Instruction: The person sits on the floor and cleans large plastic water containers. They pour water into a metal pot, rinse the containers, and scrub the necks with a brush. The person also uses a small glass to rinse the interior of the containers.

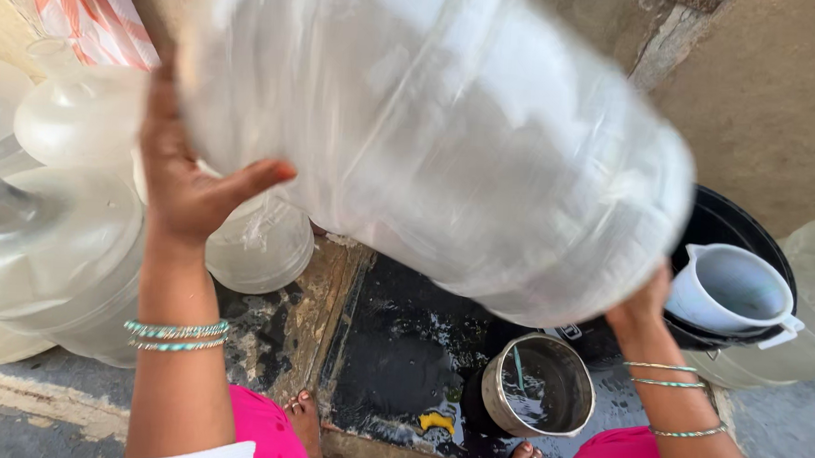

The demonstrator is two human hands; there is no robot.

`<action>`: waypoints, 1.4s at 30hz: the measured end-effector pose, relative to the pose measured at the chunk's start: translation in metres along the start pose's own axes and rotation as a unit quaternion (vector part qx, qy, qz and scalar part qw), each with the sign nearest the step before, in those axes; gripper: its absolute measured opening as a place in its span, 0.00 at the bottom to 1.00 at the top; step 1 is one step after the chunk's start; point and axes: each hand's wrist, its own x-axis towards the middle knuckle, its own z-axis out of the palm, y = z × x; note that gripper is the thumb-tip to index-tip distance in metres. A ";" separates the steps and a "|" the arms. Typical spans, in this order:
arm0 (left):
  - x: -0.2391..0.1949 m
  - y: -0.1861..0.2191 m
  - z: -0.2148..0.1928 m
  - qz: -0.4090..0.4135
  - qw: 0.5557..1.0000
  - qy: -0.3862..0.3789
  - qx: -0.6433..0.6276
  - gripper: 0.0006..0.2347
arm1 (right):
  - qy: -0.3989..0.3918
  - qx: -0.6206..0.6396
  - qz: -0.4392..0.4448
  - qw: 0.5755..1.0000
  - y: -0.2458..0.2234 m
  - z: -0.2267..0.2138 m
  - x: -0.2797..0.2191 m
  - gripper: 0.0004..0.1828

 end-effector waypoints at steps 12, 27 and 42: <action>-0.025 -0.090 0.023 -0.497 0.799 -0.154 0.303 0.47 | 0.061 -0.246 0.354 0.900 0.094 -0.034 -0.022 0.26; 0.004 0.005 -0.005 0.056 0.998 -0.035 0.009 0.40 | -0.015 0.011 0.029 0.999 -0.019 0.041 -0.001 0.29; -0.022 -0.067 0.024 -0.410 0.894 -0.040 0.177 0.41 | 0.017 -0.145 0.188 0.971 0.035 -0.050 0.018 0.19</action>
